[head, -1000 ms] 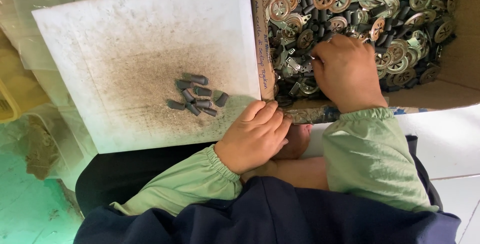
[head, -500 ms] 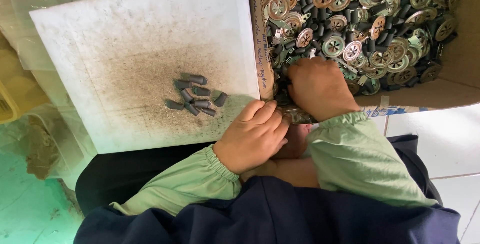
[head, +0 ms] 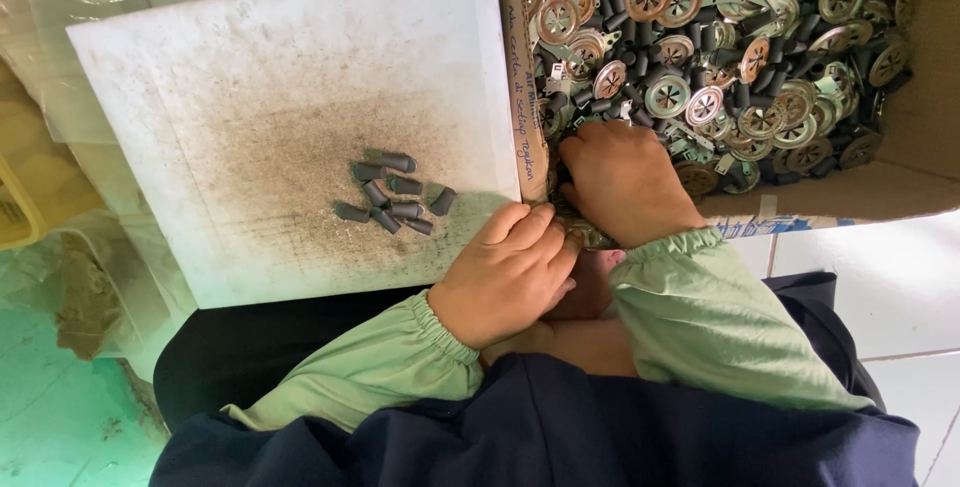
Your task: The person picks up metal components from a cardboard box, places them onto a white mat, and then puts them into a small plastic bag.
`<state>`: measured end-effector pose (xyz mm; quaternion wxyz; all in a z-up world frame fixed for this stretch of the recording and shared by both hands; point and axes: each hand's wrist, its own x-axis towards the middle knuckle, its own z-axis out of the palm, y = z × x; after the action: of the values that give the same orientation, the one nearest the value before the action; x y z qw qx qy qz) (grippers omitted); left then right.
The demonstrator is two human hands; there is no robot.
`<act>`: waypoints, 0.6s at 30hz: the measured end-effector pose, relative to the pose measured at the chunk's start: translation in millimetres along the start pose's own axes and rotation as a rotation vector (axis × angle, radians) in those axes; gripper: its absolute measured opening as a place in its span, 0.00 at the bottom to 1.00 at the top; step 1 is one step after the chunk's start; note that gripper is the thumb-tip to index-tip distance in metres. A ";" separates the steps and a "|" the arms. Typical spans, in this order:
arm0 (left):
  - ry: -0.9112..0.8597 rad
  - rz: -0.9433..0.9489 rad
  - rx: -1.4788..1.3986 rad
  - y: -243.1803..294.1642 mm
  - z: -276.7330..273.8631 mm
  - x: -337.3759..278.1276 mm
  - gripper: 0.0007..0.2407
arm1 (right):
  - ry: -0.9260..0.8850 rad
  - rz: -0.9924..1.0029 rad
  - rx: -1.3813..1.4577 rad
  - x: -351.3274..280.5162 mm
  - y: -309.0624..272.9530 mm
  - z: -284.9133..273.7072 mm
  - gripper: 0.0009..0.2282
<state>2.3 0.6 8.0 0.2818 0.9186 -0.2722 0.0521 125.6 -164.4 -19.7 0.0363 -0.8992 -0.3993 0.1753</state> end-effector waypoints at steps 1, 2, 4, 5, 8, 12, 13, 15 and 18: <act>0.000 0.004 0.000 0.1 -0.9 0.3 0.16 | 0.002 0.004 -0.001 -0.8 0.4 1.8 0.07; -0.020 0.006 0.008 0.1 -1.6 0.6 0.17 | 0.016 0.014 -0.019 -1.0 0.9 3.7 0.07; -0.041 0.010 0.014 0.4 -2.7 0.9 0.18 | 0.030 0.027 -0.036 -1.8 3.8 9.5 0.07; -0.049 0.009 0.016 0.7 -2.9 0.9 0.18 | 0.062 0.041 -0.060 -2.5 6.0 13.4 0.04; -0.062 0.005 0.012 0.8 -3.4 1.0 0.18 | 0.101 0.082 -0.072 -2.6 14.3 5.9 0.03; -0.080 -0.015 0.007 2.0 -7.4 2.1 0.20 | 0.127 0.171 -0.067 -8.2 42.9 15.0 0.05; -0.079 -0.015 0.007 2.5 -7.7 2.1 0.20 | 0.127 0.171 -0.068 -11.1 50.1 18.9 0.05; -0.094 -0.025 0.001 3.1 -7.9 2.8 0.21 | 0.187 0.228 -0.133 -17.6 65.3 26.6 0.04; -0.094 -0.023 0.007 3.1 -7.4 2.6 0.21 | 0.198 0.215 -0.054 -16.2 62.3 9.2 0.04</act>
<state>3.2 1.3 16.4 0.2661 0.9240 -0.2746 0.0068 156.4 -219.2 -36.4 0.0324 -0.9504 -0.2995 0.0779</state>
